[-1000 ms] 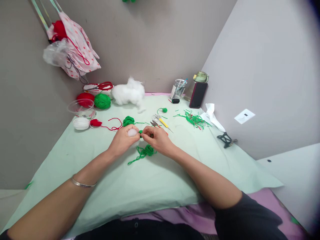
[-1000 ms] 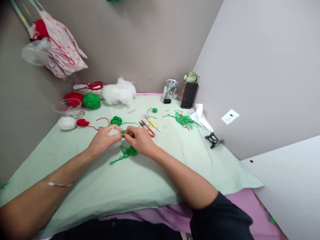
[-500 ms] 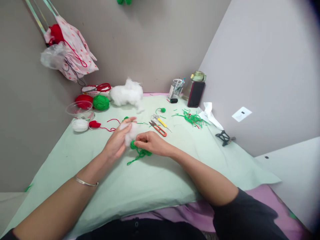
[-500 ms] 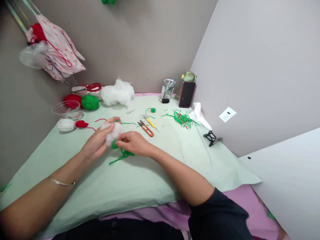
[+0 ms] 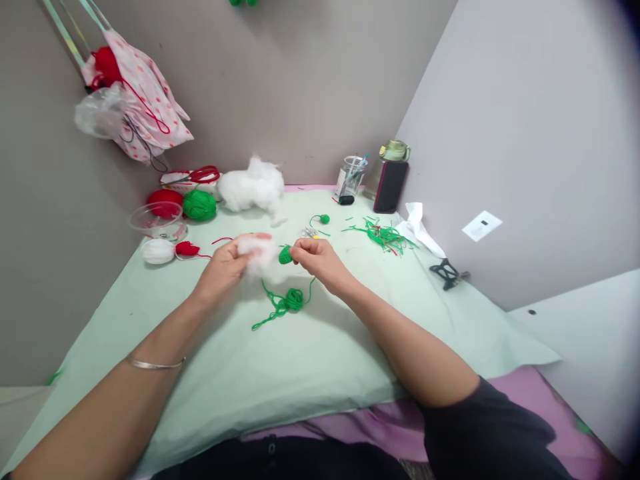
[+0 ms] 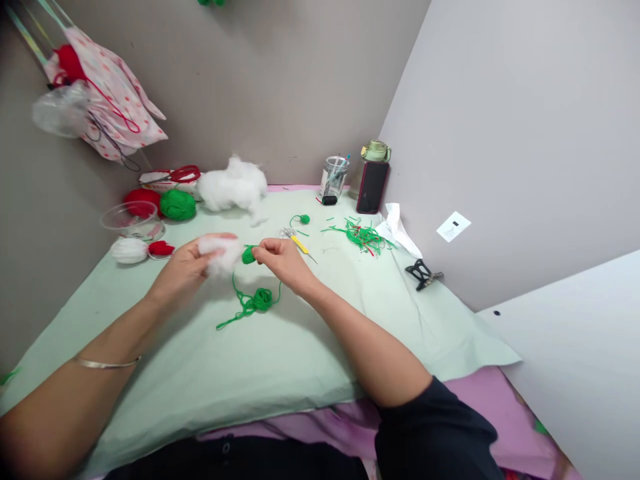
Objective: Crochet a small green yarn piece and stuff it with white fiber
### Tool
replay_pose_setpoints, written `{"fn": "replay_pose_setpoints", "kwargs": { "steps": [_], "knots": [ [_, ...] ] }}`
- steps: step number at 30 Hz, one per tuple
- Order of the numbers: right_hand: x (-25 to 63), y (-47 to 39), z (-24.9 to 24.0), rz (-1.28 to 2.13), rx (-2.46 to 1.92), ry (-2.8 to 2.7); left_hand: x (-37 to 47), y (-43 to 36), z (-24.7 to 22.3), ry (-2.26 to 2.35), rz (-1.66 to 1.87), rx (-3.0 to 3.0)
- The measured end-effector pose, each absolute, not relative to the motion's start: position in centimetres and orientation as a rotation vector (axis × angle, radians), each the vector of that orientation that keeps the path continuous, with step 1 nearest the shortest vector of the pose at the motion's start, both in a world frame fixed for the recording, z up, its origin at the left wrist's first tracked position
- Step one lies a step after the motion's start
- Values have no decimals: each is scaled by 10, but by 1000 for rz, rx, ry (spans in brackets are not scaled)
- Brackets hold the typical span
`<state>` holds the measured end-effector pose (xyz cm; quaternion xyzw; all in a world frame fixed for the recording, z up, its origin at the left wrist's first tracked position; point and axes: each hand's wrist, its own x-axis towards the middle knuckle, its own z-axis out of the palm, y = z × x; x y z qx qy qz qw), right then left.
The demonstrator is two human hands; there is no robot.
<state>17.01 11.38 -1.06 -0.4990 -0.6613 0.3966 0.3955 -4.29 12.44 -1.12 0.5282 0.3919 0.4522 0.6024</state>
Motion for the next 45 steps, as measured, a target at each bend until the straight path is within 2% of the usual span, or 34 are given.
{"fn": "replay_pose_setpoints", "kwargs": {
  "steps": [3, 6, 19, 29, 36, 45],
  "knots": [
    [167, 111, -14, 790, -1359, -1668, -42, 123, -9, 928, 1113, 1223],
    [161, 107, -17, 661, -1416, -1721, -35, 116, -8, 952, 1026, 1267],
    [157, 102, -16, 414, -1441, -2053, -22, 109, -16, 1116, 1034, 1424],
    [166, 103, -15, 396, -1328, -2319, -23, 109, -14, 1238, 1014, 1489],
    [161, 101, -16, 415, -1290, -2344, -16, 106, -11, 1384, 1088, 1554],
    [161, 101, -14, 477, -1268, -2237, -21, 110, -9, 1280, 1029, 1538]
  ]
}}
